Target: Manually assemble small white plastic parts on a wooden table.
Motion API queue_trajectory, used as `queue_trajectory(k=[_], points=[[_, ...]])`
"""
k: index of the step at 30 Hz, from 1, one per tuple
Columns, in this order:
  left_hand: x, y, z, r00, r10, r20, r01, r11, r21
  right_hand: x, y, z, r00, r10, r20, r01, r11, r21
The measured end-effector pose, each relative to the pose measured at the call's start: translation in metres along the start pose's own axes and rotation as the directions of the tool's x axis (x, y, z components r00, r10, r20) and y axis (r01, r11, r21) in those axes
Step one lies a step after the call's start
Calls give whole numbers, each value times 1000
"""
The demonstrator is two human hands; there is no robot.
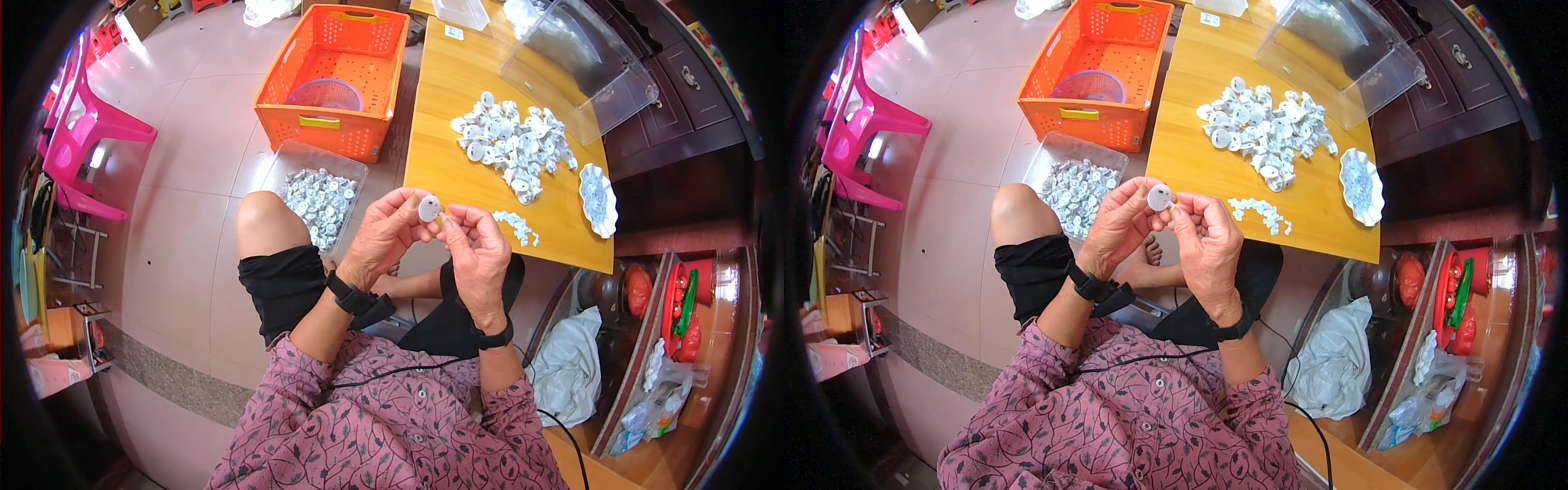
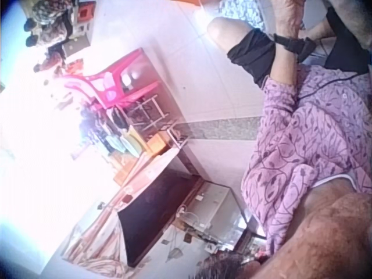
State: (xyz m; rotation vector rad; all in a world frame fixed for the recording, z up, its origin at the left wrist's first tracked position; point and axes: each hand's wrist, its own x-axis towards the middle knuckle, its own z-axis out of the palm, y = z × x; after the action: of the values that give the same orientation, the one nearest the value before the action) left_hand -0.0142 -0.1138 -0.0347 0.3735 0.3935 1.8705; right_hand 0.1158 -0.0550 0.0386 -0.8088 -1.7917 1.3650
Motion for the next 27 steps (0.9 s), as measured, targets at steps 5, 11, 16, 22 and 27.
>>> queue_trajectory(k=[5, 11, 16, 22, 27], points=[[0, -4, -2, 1000, 10, -1, -10, 1000, -17, 1, 5, 1, 999, -36, 14, 36, 999, -14], [0, -4, -1, 1000, 6, -8, -6, 1000, 1, 1, 7, 0, 1000, -20, -7, 20, 998, -56], [1, -5, -3, 1000, -1, -5, 1, 1000, 0, 2, 4, -1, 1000, 0, -4, 0, 997, -80], [1, -6, -3, 1000, 0, -12, 0, 1000, 18, 3, 5, 0, 1000, -11, 13, 12, 996, -85], [1, -8, -4, 1000, 4, -21, -3, 999, 43, 4, 0, 1, 1000, -5, 17, 7, 991, -132]])
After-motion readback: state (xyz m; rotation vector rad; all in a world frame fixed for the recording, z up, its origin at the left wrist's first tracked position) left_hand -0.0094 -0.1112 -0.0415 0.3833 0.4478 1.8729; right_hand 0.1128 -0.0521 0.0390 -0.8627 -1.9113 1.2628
